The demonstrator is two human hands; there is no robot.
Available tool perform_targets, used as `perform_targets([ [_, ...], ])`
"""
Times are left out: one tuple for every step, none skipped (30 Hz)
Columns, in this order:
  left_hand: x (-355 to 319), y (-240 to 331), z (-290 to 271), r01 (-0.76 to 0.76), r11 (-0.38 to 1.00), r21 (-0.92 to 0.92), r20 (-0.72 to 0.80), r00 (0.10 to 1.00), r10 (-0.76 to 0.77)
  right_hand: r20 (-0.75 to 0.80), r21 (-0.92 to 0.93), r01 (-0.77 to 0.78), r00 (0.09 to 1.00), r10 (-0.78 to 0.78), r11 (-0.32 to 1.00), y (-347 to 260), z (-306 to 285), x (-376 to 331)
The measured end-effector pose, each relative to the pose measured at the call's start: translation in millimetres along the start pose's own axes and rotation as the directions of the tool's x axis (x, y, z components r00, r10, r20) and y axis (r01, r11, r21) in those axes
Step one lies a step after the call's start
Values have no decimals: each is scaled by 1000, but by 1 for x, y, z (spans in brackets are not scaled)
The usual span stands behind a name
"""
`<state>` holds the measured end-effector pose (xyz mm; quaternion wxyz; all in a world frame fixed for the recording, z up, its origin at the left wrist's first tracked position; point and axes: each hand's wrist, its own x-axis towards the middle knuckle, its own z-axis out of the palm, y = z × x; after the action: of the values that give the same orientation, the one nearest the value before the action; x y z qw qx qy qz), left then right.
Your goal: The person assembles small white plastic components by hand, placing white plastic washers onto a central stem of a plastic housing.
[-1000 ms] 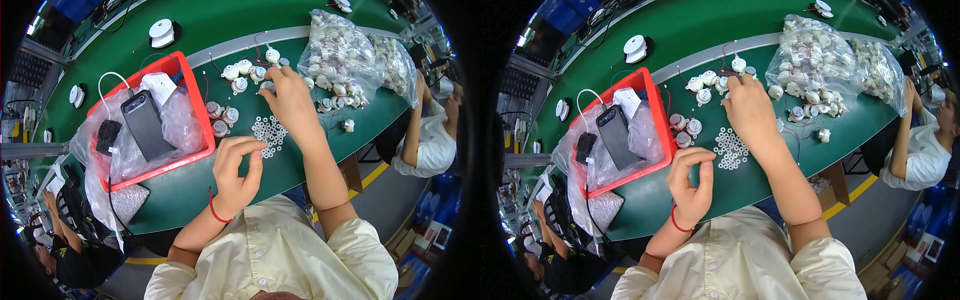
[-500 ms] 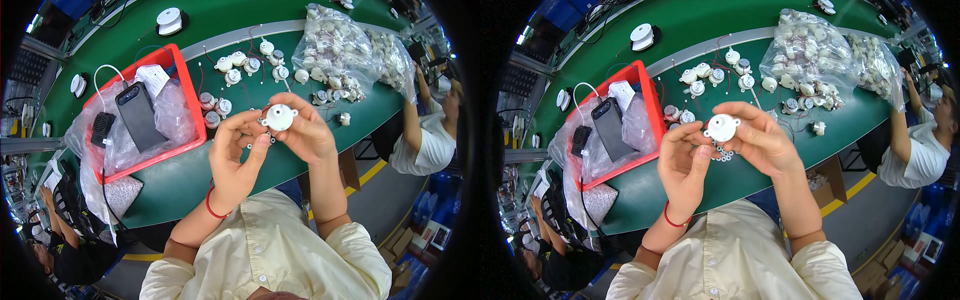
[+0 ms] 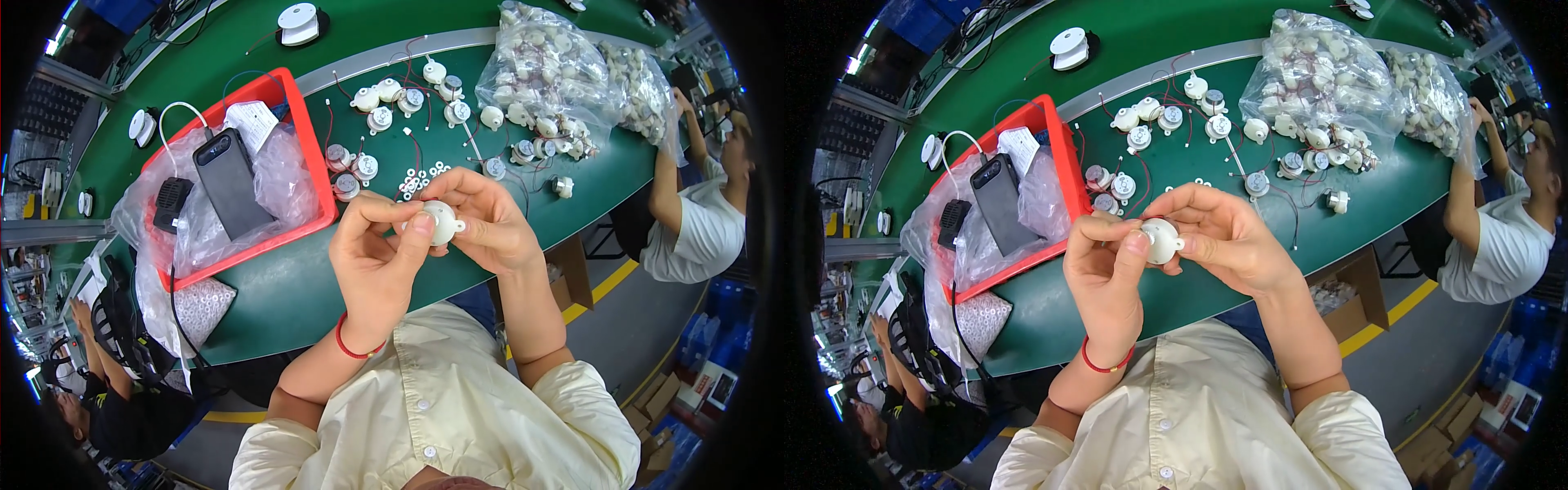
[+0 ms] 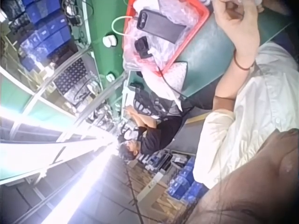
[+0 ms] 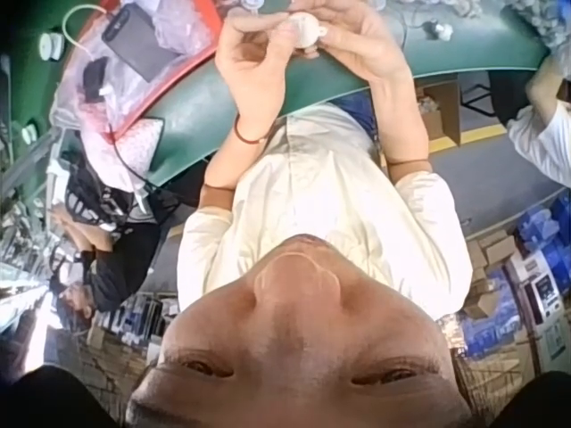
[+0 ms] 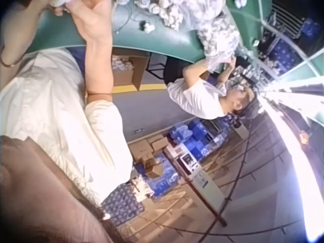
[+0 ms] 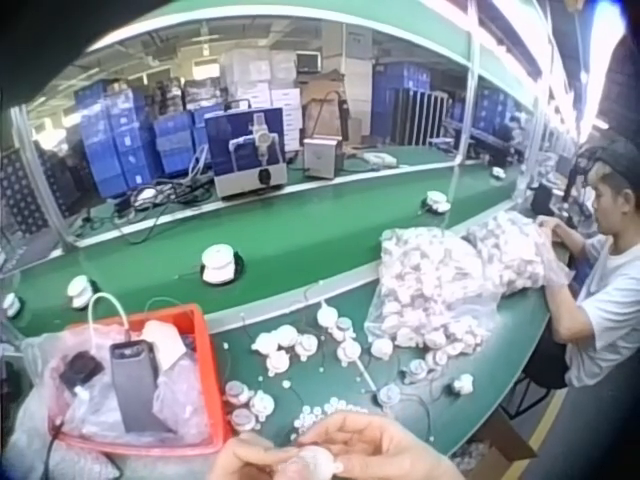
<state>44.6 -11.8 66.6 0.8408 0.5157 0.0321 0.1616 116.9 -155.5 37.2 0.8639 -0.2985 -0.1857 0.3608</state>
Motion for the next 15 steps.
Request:
perform_targets([
  [0,-1,-1,1,1000,1,1,1000,-1,-1,27,-18,1000,18,999,0,0,0],
  [-1,-4,-3,-18,999,41,-11,1000,19,0,53,-35,999,35,998,0,0,0],
  [-1,-5,-5,-37,996,81,-22,999,39,-1,54,-34,999,34,998,1,0,0],
  [-2,-4,-4,-37,996,82,-22,999,39,6,75,-45,999,45,996,3,-1,1],
  [-2,-1,-3,-17,998,55,-26,999,19,14,95,-57,998,55,994,4,-1,1],
  [-2,1,-2,2,1000,28,-30,1000,-1,15,96,-57,998,56,994,3,0,2],
  [-1,1,-3,-1,1000,29,-31,1000,2,-44,68,-58,997,61,996,1,2,3],
  [0,0,-5,7,993,116,-26,1000,-4,-101,41,-62,993,65,997,-1,5,4],
  [1,-2,-8,13,979,203,-22,1000,-9,-98,41,-63,993,67,997,-5,7,9],
  [1,-6,-14,-25,965,261,-21,999,31,-163,-96,-1,987,-14,995,-11,7,17],
  [1,-7,-16,-32,951,308,-68,996,55,-212,-230,53,972,-103,972,-16,8,27],
  [0,-9,-21,-32,938,346,-83,995,64,-251,-433,66,949,-190,899,-18,11,40],
  [-2,-12,-25,-30,925,379,-93,993,70,-281,-594,52,922,-268,803,-17,13,54],
  [-4,-15,-28,-39,911,411,-65,995,72,-231,-731,44,923,-307,681,-14,11,69],
  [-6,-18,-29,-50,896,442,-37,997,73,-174,-844,35,925,-336,535,-7,8,84],
])
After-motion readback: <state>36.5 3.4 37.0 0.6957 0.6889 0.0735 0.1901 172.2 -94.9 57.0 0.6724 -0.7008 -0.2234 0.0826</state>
